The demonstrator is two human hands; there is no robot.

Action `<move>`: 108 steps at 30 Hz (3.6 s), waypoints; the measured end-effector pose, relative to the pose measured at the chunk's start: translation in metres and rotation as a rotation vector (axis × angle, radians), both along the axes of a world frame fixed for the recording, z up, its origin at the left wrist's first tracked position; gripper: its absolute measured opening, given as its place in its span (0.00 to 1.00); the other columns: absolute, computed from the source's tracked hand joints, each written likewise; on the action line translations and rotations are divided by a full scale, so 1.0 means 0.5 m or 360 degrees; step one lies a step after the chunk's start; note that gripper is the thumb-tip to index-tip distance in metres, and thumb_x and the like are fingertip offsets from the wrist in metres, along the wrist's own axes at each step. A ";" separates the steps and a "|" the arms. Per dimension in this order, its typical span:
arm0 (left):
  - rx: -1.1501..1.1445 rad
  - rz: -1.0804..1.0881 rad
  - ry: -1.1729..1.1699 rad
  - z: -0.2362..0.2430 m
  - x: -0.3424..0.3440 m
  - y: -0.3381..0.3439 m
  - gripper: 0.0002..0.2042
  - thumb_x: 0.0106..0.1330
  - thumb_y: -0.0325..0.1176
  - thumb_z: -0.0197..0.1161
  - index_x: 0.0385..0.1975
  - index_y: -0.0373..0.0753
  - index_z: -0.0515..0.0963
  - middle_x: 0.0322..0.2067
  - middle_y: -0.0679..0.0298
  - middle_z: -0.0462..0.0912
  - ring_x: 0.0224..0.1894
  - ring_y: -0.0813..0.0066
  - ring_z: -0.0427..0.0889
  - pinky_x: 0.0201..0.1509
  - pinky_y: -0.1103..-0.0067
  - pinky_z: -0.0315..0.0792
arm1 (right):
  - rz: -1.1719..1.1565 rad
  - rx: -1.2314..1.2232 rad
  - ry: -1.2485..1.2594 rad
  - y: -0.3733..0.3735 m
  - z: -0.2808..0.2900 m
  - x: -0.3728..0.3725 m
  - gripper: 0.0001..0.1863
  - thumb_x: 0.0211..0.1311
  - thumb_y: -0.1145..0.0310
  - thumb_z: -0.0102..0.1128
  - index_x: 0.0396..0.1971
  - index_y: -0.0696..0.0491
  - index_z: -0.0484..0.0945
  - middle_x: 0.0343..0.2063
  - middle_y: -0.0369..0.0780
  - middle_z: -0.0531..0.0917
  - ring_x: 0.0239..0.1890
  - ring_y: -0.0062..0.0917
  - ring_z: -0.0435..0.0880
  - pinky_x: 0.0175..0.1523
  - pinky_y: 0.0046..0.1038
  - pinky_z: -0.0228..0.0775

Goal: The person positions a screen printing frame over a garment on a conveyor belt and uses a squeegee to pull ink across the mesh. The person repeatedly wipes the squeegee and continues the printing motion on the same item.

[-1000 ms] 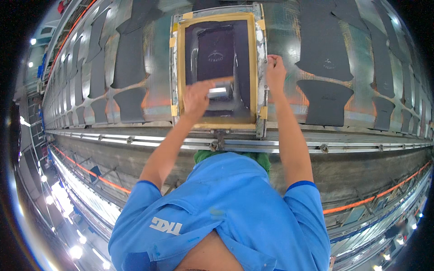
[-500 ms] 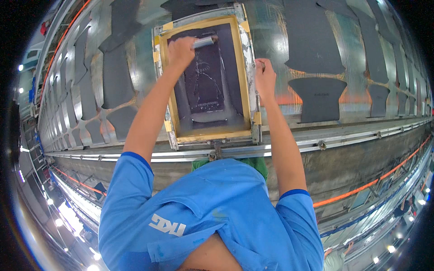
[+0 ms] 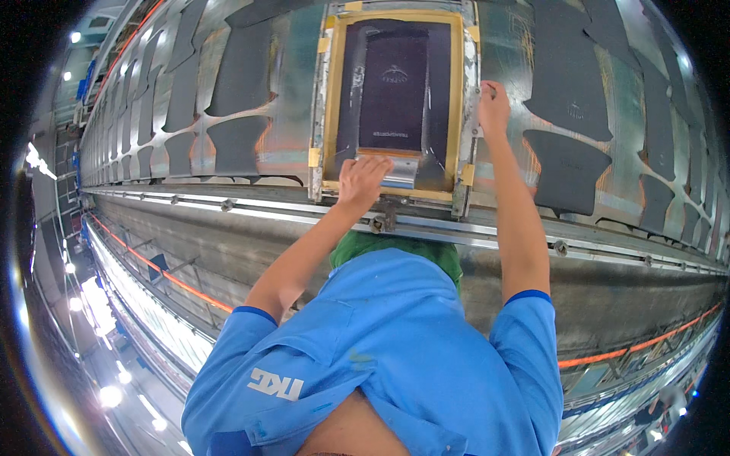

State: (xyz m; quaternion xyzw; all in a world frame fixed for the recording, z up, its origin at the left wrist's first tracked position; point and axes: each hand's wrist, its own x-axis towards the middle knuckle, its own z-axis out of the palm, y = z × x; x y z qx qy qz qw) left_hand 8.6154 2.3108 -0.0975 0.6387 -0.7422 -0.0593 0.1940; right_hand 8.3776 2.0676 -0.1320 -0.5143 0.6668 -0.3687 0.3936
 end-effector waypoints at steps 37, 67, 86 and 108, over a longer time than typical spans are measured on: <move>0.0174 -0.0025 -0.0005 -0.011 0.908 0.323 0.30 0.46 0.26 0.72 0.55 0.48 0.77 0.58 0.69 0.80 0.61 0.63 0.76 0.63 0.63 0.69 | 0.0012 -0.0208 0.0233 0.235 -0.005 0.925 0.11 0.72 0.62 0.53 0.44 0.52 0.80 0.37 0.44 0.86 0.41 0.39 0.85 0.49 0.38 0.72; 0.0023 -0.0003 -0.0046 -0.023 0.940 0.071 0.17 0.52 0.21 0.61 0.41 0.47 0.81 0.42 0.72 0.85 0.49 0.72 0.81 0.49 0.68 0.70 | -0.0069 -0.0126 0.0194 0.238 -0.002 0.921 0.13 0.71 0.60 0.53 0.43 0.52 0.81 0.30 0.45 0.85 0.30 0.38 0.84 0.41 0.38 0.73; 0.0202 0.0108 -0.0093 -0.002 1.068 -0.413 0.15 0.57 0.30 0.58 0.44 0.50 0.84 0.36 0.57 0.86 0.42 0.53 0.84 0.45 0.60 0.76 | -0.0051 -0.0026 0.0171 0.245 0.014 0.924 0.13 0.73 0.60 0.52 0.44 0.53 0.79 0.23 0.43 0.81 0.26 0.34 0.81 0.37 0.35 0.71; 0.0220 0.0007 0.0154 -0.010 0.896 0.228 0.22 0.52 0.21 0.62 0.49 0.47 0.80 0.53 0.70 0.82 0.57 0.70 0.79 0.58 0.66 0.69 | -0.0005 -0.0163 0.0306 0.214 0.003 0.915 0.14 0.69 0.62 0.54 0.45 0.52 0.82 0.39 0.46 0.86 0.42 0.40 0.85 0.49 0.38 0.73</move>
